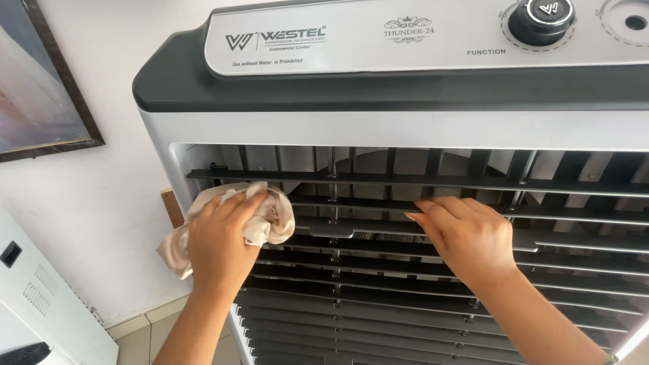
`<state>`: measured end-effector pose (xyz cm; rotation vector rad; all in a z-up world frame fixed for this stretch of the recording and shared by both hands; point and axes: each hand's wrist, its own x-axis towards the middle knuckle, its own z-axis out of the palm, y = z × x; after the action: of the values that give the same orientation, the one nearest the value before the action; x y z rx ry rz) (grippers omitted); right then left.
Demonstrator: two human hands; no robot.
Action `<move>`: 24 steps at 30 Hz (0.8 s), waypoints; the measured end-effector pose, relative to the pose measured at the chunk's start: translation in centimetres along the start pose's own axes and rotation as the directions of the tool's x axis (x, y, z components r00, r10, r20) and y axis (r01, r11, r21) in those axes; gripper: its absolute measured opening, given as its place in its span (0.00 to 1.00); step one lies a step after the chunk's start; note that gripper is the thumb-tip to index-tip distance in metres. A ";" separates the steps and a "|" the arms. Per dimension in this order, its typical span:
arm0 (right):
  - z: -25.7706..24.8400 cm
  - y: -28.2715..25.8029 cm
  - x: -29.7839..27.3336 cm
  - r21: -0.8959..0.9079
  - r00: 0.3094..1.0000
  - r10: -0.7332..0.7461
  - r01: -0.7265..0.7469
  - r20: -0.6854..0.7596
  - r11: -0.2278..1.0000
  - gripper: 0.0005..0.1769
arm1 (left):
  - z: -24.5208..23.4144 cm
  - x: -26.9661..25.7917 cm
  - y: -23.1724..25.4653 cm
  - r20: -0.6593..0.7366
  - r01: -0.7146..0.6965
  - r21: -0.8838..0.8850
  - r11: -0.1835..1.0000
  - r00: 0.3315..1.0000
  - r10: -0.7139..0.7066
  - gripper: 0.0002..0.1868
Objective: The person wipes the horizontal slats of a Westel Thunder-24 commercial cooler with a cloth. They systematically clean the slats from top to bottom, using both hands to hold the cloth and maneuver it between the bars.
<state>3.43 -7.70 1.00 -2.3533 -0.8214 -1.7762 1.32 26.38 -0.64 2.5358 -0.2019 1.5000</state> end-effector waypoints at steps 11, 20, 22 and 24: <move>0.2 -0.4 -0.3 0.014 0.998 0.053 -0.052 -0.028 0.999 0.11 | 1.3 0.1 8.4 -0.016 -0.169 -0.072 0.983 0.986 0.169 0.34; -0.5 -0.7 -0.7 -0.011 1.000 -0.018 0.017 -0.015 1.000 0.08 | 0.6 -0.3 -0.3 0.018 -0.179 0.005 0.984 0.984 0.179 0.29; -0.9 -0.6 -0.7 -0.002 1.000 -0.025 0.025 0.007 1.000 0.09 | 0.0 -0.3 -1.8 0.014 -0.085 0.070 0.994 0.996 0.085 0.26; -1.1 -0.8 -0.9 0.017 0.999 -0.026 0.025 0.037 1.000 0.10 | -0.8 -0.5 -2.5 -0.009 0.046 0.152 0.987 0.999 -0.045 0.23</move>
<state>1.93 -7.77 0.35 -2.3828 -0.8714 -1.7339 0.98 28.96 -0.92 2.6329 -0.0296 1.5609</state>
